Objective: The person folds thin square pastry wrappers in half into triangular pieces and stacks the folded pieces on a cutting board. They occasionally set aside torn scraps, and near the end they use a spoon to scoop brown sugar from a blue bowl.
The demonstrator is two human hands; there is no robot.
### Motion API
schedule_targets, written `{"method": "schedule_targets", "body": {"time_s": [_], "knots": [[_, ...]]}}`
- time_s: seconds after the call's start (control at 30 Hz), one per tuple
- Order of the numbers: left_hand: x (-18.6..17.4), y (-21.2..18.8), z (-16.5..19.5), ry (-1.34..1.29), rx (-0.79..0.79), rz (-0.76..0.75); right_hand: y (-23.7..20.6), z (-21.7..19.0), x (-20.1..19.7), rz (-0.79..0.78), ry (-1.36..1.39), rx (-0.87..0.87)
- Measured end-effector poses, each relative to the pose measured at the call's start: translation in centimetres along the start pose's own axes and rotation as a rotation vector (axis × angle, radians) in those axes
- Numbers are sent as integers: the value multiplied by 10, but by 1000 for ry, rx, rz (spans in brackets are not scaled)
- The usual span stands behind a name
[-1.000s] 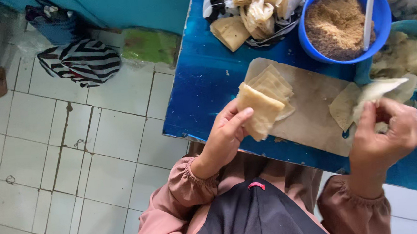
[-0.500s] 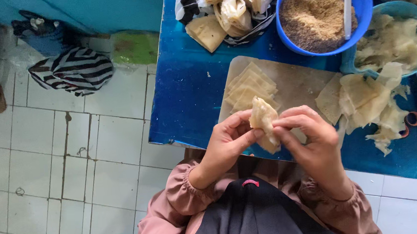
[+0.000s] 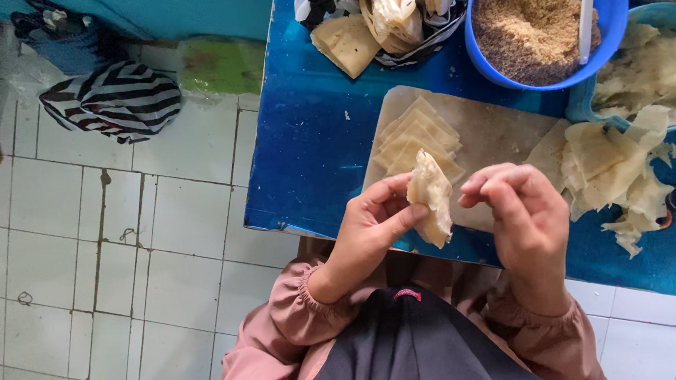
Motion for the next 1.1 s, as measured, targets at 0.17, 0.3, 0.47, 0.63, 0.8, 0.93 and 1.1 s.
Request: {"method": "schedule_targets", "body": {"time_s": [0.17,0.3,0.47,0.63,0.8,0.93,1.1], "knots": [[3,-2,-10,28,24,6,-10,5,8,-133,-426,-88],[1,-1,-14,17,-8,22,-12,21,-11,-47,-136,75],[-4,-1,-15,-161,-64,8,-11,30,-43,141,522,218],[-5,0,-20,-319,-160,-31,-18,11,-72,303,501,-77],[-6,1,-23,-329,-101,-55,-20,-24,-67,474,-874,-408],[-5,0,-26,-138,-76,-38,-9,-39,-45,278,-1892,-416],[5,-1,-27,11,79,-81,-18,-26,-16,229,-1269,-360]]}}
Point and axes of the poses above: each hand's wrist, its own y-axis towards the middle knuckle, its own x-axis out of the palm, z = x × y, the point moved 2 cm from there along y, towards the middle knuckle, and after that the axes turned 6 degrees about -z, right-handed, at the moved point
